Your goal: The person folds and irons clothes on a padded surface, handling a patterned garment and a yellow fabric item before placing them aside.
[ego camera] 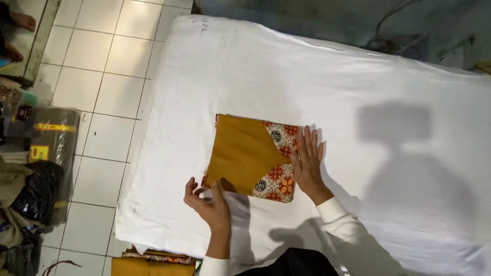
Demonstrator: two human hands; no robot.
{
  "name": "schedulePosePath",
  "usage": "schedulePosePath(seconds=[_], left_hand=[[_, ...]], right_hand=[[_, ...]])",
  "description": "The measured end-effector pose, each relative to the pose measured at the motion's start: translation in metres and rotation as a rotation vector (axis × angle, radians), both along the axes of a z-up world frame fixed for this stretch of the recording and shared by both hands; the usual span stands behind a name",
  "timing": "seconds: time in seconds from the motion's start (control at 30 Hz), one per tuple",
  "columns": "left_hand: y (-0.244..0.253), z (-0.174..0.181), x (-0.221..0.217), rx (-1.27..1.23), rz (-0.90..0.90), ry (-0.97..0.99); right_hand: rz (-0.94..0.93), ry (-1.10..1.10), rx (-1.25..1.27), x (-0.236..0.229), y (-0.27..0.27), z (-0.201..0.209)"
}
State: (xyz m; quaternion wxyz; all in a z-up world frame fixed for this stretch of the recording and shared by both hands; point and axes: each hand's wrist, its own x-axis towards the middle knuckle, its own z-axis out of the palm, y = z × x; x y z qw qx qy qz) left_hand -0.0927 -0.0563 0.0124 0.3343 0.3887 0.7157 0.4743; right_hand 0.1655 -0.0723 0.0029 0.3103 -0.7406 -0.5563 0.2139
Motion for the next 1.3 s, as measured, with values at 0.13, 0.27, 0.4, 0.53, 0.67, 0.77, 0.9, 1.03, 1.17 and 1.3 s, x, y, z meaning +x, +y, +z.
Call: schedulePosePath(seconds=[0.13, 0.27, 0.4, 0.53, 0.67, 0.77, 0.9, 1.03, 1.17, 1.3], left_hand=[[0.050, 0.036, 0.037, 0.042, -0.419, 0.107], [0.101, -0.004, 0.097, -0.113, -0.837, 0.284], [0.121, 0.000, 0.132, -0.322, -0.871, 0.347], [0.117, -0.009, 0.140, -0.369, -0.866, 0.317], [0.110, 0.007, 0.137, -0.340, -0.807, 0.219], [0.108, 0.011, 0.133, -0.282, -0.787, 0.276], [0.105, -0.006, 0.128, -0.242, -0.810, 0.572], [0.064, 0.014, 0.119, 0.208, -0.681, 0.688], [0.023, 0.002, 0.109, 0.329, -0.797, 0.893], [0.052, -0.034, 0.093, 0.079, -1.016, 0.914]], right_hand=[[-0.050, -0.035, -0.050, -0.005, 0.000, -0.017], [0.006, -0.222, -0.084, -0.014, 0.009, -0.044], [0.018, -0.363, -0.151, -0.019, 0.012, -0.051], [-0.046, -0.426, -0.095, -0.022, 0.012, -0.056], [-0.058, -0.405, -0.062, -0.024, 0.012, -0.049], [-0.035, -0.382, -0.053, -0.021, 0.014, -0.044], [-0.031, -0.466, -0.077, -0.024, 0.015, -0.037], [-0.033, -0.447, -0.140, -0.025, 0.015, -0.037], [-0.051, -0.337, -0.085, -0.023, 0.017, -0.032], [-0.061, -0.436, -0.134, -0.025, 0.020, -0.045]])
